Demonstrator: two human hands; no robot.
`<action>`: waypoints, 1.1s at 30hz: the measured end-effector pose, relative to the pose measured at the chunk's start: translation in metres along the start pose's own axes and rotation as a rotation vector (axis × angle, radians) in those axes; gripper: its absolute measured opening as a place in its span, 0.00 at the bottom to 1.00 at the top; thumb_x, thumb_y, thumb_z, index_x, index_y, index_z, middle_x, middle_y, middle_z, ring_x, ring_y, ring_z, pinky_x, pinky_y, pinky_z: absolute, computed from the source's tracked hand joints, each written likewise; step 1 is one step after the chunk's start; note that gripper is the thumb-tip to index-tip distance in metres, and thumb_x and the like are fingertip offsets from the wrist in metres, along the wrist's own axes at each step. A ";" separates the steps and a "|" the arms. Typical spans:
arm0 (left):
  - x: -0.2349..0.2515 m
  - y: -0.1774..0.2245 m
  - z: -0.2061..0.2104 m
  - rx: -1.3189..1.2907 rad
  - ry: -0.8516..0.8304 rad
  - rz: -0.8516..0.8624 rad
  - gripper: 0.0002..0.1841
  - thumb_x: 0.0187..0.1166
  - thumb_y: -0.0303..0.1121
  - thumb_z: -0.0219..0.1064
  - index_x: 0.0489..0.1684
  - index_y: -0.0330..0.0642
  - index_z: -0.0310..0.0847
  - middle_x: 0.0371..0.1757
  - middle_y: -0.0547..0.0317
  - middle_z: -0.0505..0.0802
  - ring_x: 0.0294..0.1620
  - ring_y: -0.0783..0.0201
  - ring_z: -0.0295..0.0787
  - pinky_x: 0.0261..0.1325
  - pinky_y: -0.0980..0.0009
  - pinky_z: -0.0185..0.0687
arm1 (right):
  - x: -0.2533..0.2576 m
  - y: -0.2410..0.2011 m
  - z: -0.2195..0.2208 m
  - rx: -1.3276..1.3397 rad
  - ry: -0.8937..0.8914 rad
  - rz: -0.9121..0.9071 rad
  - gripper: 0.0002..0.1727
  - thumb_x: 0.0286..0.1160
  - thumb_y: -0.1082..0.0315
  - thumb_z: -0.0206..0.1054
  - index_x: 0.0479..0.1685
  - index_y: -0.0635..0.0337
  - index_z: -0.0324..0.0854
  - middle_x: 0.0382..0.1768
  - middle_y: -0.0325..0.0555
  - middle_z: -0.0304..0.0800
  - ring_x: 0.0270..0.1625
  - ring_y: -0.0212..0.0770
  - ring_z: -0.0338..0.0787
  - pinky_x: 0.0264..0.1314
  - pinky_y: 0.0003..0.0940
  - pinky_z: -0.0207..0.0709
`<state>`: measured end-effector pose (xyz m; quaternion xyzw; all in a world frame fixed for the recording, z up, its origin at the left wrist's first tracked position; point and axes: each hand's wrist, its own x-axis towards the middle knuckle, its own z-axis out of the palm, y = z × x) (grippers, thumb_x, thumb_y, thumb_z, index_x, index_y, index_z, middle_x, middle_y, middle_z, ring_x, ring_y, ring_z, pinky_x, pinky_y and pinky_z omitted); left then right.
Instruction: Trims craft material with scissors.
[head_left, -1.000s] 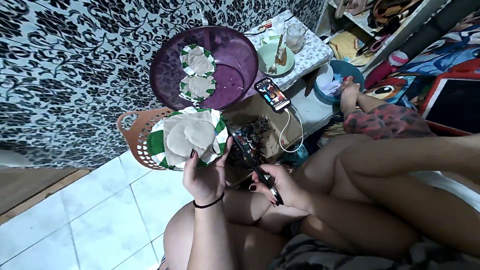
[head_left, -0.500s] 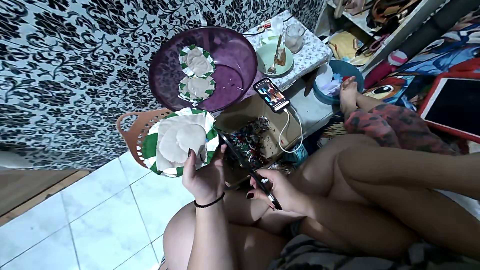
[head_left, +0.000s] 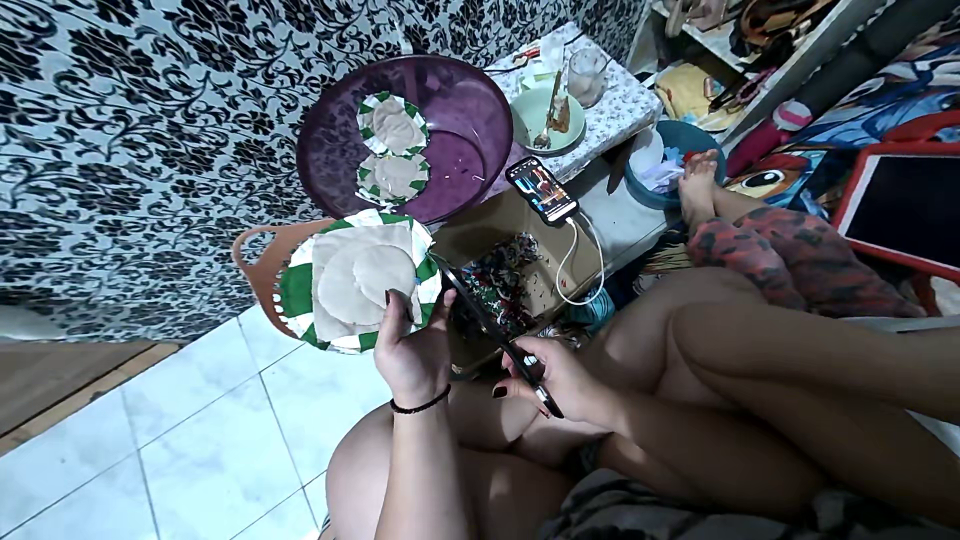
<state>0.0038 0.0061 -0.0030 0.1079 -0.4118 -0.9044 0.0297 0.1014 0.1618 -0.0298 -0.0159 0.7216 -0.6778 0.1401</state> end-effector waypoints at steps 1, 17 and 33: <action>0.000 0.000 0.000 -0.002 0.000 0.001 0.18 0.93 0.34 0.38 0.44 0.46 0.78 0.43 0.58 0.92 0.46 0.62 0.93 0.51 0.60 0.92 | 0.000 0.000 0.000 0.005 -0.001 0.004 0.21 0.71 0.56 0.78 0.48 0.66 0.83 0.32 0.40 0.83 0.25 0.22 0.78 0.29 0.16 0.75; 0.003 -0.001 -0.001 0.034 0.017 0.019 0.20 0.92 0.34 0.37 0.36 0.49 0.77 0.38 0.62 0.91 0.43 0.63 0.92 0.50 0.61 0.91 | 0.002 -0.001 -0.001 -0.041 0.002 0.014 0.23 0.71 0.54 0.78 0.48 0.66 0.83 0.33 0.41 0.83 0.28 0.23 0.78 0.33 0.18 0.74; 0.004 -0.001 -0.002 0.021 0.015 0.026 0.21 0.92 0.34 0.37 0.34 0.49 0.77 0.36 0.61 0.91 0.42 0.63 0.92 0.50 0.60 0.91 | 0.003 -0.003 0.000 -0.066 0.001 0.022 0.21 0.71 0.56 0.77 0.49 0.67 0.84 0.35 0.42 0.84 0.31 0.24 0.79 0.36 0.17 0.74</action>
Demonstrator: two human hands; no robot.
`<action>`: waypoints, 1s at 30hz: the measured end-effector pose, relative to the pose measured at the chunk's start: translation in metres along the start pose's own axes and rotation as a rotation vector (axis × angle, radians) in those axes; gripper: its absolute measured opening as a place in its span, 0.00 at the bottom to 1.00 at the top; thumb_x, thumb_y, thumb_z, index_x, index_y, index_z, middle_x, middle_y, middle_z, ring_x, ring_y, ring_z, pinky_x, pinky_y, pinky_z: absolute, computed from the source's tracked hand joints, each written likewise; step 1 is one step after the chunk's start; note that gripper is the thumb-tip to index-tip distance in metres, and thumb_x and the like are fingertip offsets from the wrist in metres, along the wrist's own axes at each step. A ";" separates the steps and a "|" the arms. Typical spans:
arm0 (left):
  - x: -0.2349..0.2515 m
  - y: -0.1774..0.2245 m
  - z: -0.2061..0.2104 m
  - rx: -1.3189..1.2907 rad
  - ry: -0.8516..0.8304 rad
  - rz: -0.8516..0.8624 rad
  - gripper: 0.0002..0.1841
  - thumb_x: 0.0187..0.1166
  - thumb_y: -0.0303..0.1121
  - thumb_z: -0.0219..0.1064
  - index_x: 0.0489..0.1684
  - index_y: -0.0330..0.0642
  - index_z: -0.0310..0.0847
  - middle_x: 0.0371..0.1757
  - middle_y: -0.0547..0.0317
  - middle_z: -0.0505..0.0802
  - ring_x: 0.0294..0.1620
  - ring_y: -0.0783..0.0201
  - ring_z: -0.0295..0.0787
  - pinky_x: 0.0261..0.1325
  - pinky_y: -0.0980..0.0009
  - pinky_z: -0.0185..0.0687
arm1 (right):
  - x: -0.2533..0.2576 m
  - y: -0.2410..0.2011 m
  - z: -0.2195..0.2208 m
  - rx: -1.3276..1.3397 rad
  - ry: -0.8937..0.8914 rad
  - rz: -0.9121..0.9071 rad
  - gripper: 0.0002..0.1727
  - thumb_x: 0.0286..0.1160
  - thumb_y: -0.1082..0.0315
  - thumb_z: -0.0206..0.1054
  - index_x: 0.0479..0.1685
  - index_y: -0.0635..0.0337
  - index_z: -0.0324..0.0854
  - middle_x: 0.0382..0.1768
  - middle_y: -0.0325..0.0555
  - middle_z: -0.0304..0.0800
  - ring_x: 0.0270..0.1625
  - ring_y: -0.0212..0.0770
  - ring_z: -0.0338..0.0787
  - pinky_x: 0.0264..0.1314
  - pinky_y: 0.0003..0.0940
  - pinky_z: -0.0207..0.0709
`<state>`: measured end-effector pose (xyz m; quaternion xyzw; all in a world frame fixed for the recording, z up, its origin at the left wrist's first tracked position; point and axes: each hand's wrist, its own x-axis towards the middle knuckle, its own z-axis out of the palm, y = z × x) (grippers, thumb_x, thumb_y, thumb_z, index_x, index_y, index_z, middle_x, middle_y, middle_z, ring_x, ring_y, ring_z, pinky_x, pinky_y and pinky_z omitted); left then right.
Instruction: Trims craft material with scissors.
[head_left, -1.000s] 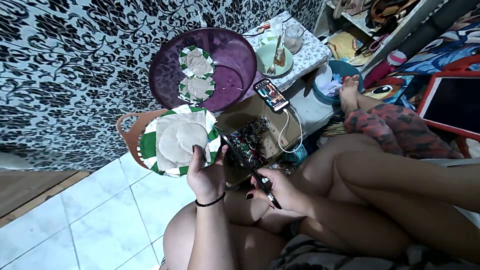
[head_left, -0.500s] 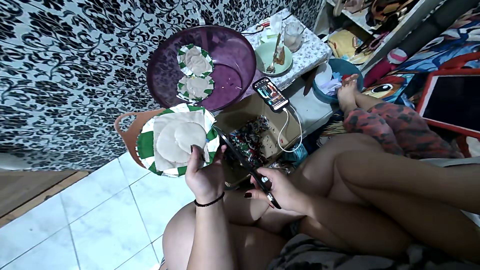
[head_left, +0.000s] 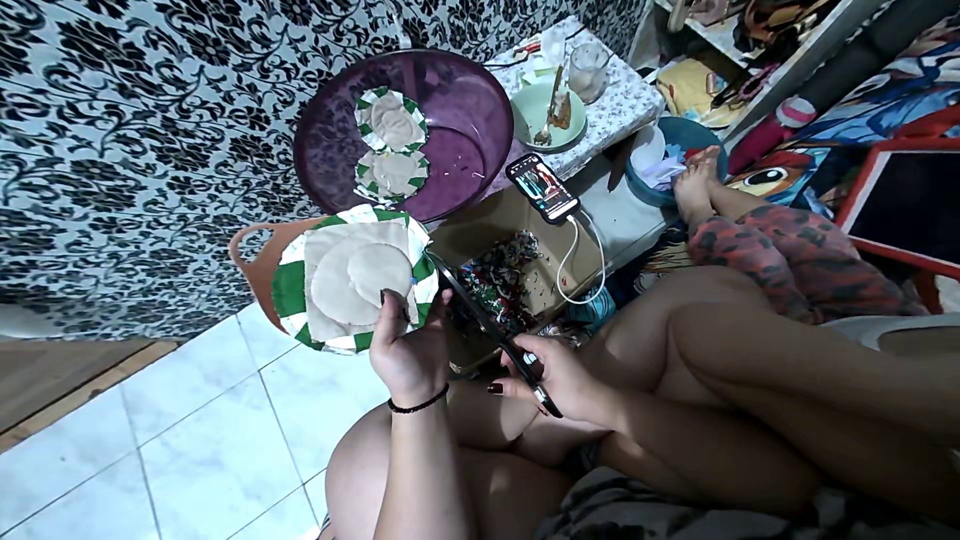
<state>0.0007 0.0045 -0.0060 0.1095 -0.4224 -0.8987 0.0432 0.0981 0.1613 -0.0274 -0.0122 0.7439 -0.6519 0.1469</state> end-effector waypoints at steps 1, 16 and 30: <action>0.000 0.000 0.000 0.002 0.003 -0.001 0.20 0.92 0.34 0.37 0.35 0.49 0.77 0.37 0.61 0.91 0.42 0.63 0.92 0.50 0.60 0.91 | 0.000 0.000 0.000 -0.001 -0.001 0.001 0.21 0.71 0.57 0.77 0.50 0.67 0.84 0.35 0.43 0.84 0.32 0.24 0.79 0.36 0.17 0.74; 0.002 -0.001 -0.001 0.038 0.002 0.012 0.19 0.92 0.34 0.35 0.39 0.49 0.75 0.38 0.61 0.90 0.43 0.64 0.92 0.50 0.61 0.91 | 0.000 -0.005 -0.003 -0.046 -0.027 0.027 0.22 0.72 0.58 0.76 0.54 0.68 0.84 0.41 0.51 0.88 0.41 0.34 0.85 0.47 0.28 0.79; 0.009 -0.005 -0.013 0.051 0.023 -0.024 0.19 0.95 0.37 0.34 0.48 0.42 0.72 0.36 0.57 0.92 0.36 0.60 0.94 0.42 0.63 0.94 | -0.001 -0.009 -0.007 -0.069 -0.060 -0.001 0.23 0.72 0.64 0.77 0.57 0.74 0.82 0.47 0.64 0.89 0.51 0.53 0.90 0.59 0.48 0.81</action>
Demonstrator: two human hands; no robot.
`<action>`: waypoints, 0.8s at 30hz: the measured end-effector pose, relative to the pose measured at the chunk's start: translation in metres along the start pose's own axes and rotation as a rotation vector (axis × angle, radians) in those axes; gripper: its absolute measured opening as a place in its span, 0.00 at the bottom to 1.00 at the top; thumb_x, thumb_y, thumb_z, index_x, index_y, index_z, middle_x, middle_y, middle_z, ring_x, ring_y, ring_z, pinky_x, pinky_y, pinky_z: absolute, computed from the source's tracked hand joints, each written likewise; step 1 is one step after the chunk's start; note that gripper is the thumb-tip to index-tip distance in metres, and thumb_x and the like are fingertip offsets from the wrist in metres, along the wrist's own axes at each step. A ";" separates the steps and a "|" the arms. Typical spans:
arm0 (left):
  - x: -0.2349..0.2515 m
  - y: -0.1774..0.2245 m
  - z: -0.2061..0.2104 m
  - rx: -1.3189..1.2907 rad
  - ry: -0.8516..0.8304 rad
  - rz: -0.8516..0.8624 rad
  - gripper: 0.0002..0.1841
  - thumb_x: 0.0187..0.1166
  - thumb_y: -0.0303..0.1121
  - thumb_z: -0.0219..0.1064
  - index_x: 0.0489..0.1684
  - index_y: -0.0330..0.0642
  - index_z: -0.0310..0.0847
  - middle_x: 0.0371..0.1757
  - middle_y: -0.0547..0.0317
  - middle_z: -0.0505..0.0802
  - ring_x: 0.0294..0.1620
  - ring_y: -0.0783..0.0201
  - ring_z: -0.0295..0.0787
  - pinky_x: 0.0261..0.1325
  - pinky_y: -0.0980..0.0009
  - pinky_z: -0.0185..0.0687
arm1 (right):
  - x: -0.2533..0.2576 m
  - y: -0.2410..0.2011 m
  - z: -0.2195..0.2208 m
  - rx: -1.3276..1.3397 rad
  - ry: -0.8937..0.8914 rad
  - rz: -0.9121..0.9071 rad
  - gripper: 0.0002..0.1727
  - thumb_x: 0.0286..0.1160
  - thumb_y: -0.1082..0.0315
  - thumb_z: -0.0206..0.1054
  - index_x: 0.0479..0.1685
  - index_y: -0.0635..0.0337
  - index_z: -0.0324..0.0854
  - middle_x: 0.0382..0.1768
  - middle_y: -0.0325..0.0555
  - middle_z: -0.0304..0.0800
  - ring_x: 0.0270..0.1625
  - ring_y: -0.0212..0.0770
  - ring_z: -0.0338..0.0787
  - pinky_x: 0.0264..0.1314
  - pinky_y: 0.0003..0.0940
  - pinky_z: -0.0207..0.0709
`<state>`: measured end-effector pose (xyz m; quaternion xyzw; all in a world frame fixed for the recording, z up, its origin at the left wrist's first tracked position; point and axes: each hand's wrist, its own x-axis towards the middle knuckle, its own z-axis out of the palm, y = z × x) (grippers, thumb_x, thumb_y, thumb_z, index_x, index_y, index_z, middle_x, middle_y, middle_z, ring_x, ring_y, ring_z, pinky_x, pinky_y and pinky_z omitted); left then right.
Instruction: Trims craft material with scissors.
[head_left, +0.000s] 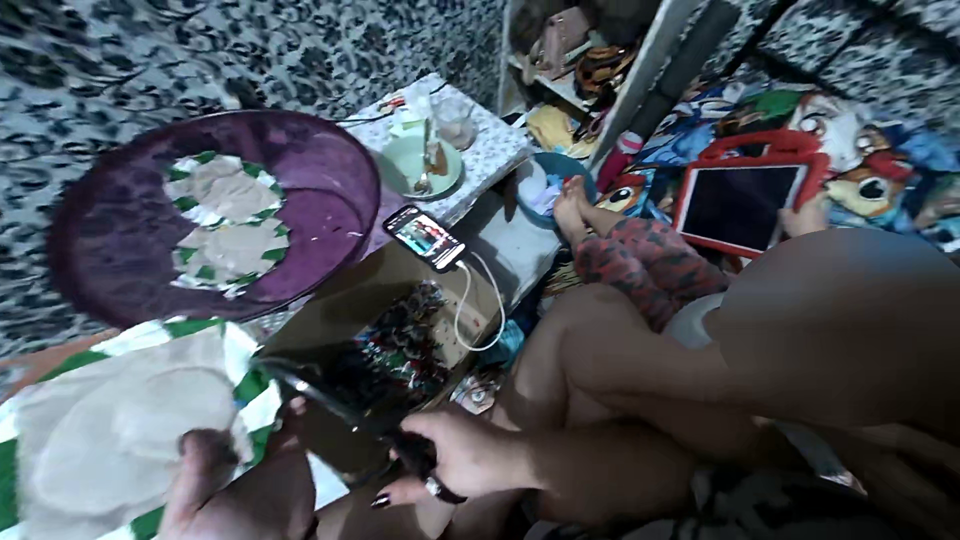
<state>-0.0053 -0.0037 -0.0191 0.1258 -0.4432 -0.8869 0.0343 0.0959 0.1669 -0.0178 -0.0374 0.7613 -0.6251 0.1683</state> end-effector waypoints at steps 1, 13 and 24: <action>0.001 0.000 0.000 -0.003 0.006 -0.002 0.20 0.96 0.37 0.33 0.49 0.40 0.71 0.35 0.56 0.92 0.35 0.60 0.94 0.42 0.63 0.94 | 0.000 -0.001 0.000 -0.005 -0.003 0.003 0.23 0.72 0.63 0.77 0.58 0.74 0.82 0.47 0.65 0.89 0.52 0.54 0.90 0.60 0.49 0.81; -0.006 0.002 0.008 0.048 -0.006 0.005 0.18 0.94 0.37 0.34 0.48 0.48 0.73 0.40 0.63 0.93 0.40 0.65 0.94 0.45 0.65 0.93 | -0.001 -0.003 -0.006 0.013 -0.007 0.025 0.24 0.72 0.61 0.77 0.57 0.73 0.82 0.46 0.62 0.89 0.50 0.50 0.89 0.57 0.44 0.82; -0.006 0.007 0.017 0.024 0.072 0.133 0.14 0.94 0.30 0.38 0.50 0.41 0.72 0.43 0.62 0.88 0.51 0.67 0.89 0.65 0.64 0.87 | 0.001 -0.002 -0.001 0.114 -0.055 0.095 0.30 0.71 0.61 0.78 0.68 0.71 0.74 0.54 0.60 0.85 0.53 0.45 0.86 0.60 0.39 0.80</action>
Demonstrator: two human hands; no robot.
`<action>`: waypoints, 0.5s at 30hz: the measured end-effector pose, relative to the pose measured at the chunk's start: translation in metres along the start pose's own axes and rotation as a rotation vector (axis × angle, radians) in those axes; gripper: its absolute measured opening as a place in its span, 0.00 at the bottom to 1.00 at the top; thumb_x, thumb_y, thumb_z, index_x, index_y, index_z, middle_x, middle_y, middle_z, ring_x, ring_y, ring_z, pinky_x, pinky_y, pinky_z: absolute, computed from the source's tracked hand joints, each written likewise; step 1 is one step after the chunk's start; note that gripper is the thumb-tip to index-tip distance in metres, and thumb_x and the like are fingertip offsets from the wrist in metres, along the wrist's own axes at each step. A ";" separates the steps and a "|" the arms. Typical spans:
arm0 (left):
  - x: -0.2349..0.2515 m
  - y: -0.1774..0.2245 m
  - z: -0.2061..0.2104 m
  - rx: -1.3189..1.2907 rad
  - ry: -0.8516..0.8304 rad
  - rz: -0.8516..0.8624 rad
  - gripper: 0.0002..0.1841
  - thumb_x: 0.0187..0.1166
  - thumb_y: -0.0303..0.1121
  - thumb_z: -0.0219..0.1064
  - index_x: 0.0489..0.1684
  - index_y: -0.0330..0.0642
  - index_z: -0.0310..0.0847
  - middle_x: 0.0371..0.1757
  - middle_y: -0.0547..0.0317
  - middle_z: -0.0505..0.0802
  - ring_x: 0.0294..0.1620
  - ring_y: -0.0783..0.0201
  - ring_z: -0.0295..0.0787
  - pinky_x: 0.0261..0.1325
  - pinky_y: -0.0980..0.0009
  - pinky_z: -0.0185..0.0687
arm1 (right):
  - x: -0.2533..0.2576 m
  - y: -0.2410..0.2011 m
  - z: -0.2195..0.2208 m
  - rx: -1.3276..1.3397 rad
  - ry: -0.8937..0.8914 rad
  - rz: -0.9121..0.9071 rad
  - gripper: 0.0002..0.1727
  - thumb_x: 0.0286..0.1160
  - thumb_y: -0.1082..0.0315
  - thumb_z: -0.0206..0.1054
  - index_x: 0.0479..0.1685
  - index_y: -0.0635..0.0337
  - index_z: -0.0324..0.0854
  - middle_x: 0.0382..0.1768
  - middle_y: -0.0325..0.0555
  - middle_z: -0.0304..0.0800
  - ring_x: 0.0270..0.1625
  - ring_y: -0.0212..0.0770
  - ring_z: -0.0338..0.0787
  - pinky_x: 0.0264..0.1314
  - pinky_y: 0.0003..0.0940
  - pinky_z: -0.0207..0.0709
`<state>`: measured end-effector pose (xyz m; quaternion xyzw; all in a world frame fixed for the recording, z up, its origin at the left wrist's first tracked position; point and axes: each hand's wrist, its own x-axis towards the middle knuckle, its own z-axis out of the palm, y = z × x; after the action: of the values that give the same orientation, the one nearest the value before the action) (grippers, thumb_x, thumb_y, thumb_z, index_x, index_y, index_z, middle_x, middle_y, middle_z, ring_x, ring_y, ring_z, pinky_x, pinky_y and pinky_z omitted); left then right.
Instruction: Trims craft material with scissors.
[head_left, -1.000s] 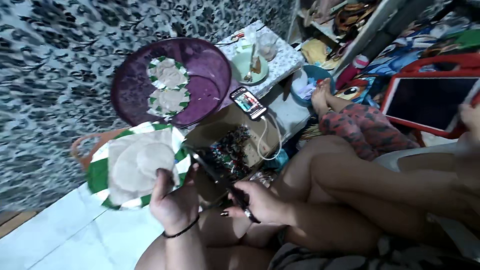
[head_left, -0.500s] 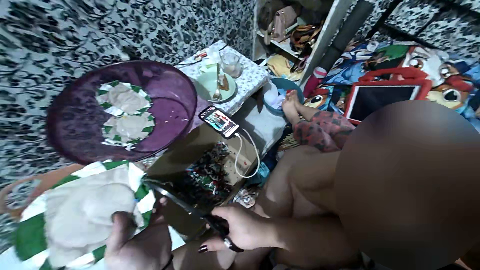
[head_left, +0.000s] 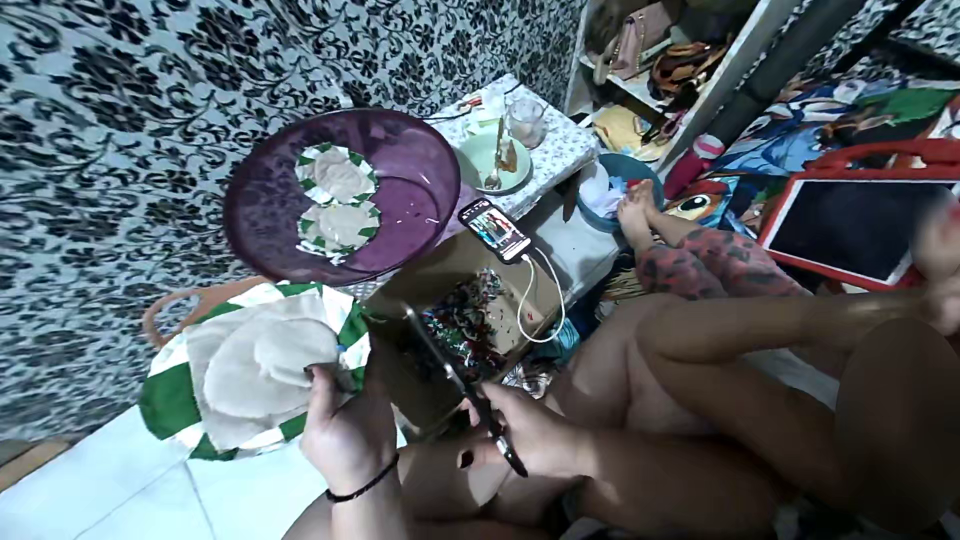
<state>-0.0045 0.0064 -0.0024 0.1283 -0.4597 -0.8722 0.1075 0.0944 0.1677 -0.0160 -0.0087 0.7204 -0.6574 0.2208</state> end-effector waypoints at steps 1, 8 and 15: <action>0.000 0.000 0.000 0.018 0.013 0.005 0.14 0.94 0.30 0.38 0.56 0.39 0.71 0.46 0.62 0.88 0.53 0.67 0.89 0.65 0.65 0.86 | 0.000 0.001 0.000 0.007 -0.023 0.010 0.32 0.73 0.61 0.76 0.70 0.71 0.72 0.55 0.59 0.83 0.52 0.43 0.85 0.58 0.37 0.79; -0.006 -0.009 0.003 0.086 0.059 0.012 0.08 0.89 0.22 0.50 0.58 0.37 0.71 0.45 0.59 0.90 0.47 0.66 0.92 0.58 0.65 0.91 | 0.000 0.015 0.009 0.143 -0.143 -0.061 0.39 0.73 0.55 0.73 0.77 0.74 0.66 0.57 0.53 0.81 0.47 0.32 0.83 0.51 0.27 0.80; -0.020 -0.015 0.009 0.030 -0.018 -0.049 0.09 0.87 0.20 0.50 0.57 0.35 0.72 0.46 0.55 0.90 0.49 0.62 0.92 0.60 0.60 0.91 | 0.002 0.023 0.013 0.142 -0.031 -0.184 0.43 0.72 0.45 0.72 0.74 0.76 0.70 0.56 0.47 0.83 0.41 0.24 0.82 0.44 0.20 0.78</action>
<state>0.0106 0.0281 -0.0069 0.1335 -0.4703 -0.8687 0.0800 0.1028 0.1580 -0.0390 -0.0694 0.6646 -0.7241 0.1708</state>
